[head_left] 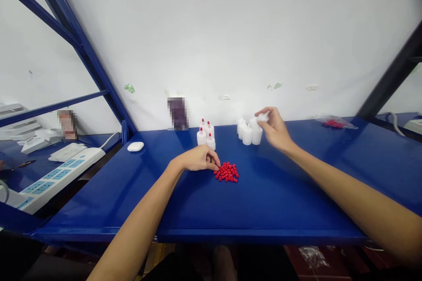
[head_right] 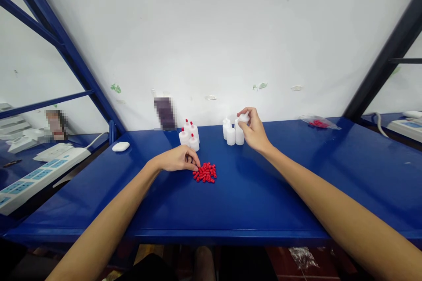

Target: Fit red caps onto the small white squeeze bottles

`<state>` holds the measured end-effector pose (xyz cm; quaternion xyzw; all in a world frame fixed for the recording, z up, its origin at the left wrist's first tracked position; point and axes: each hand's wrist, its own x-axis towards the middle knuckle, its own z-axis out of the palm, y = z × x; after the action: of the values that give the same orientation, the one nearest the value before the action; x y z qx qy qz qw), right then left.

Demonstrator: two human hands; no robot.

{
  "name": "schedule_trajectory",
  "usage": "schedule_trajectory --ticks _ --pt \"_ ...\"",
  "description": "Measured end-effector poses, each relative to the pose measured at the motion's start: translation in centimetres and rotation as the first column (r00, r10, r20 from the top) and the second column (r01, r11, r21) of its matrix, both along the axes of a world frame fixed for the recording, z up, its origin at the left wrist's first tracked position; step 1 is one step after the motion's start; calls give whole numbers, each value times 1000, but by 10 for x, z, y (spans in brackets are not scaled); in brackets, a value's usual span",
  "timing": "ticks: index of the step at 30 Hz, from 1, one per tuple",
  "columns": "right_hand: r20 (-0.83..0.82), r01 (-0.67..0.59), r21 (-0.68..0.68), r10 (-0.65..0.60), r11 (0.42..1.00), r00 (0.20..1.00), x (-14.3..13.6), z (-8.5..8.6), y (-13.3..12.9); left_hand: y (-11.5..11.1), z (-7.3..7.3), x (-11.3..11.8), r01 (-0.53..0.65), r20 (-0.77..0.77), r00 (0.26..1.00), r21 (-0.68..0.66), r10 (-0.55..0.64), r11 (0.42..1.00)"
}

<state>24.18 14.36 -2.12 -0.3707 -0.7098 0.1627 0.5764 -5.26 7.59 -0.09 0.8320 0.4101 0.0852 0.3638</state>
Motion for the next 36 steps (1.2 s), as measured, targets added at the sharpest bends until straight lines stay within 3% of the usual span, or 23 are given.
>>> schedule_trajectory --ticks 5,14,36 --pt "-19 -53 -40 52 998 998 -1 -4 -1 0 -1 0 10 0 1000 21 -10 1000" --pt "209 67 -18 -61 998 976 0 -4 -10 -1 -2 2 9 9 1000 24 -9 1000" --pt "37 51 -9 -50 999 998 -5 -10 -18 0 -4 1 -12 17 1000 38 12 999"
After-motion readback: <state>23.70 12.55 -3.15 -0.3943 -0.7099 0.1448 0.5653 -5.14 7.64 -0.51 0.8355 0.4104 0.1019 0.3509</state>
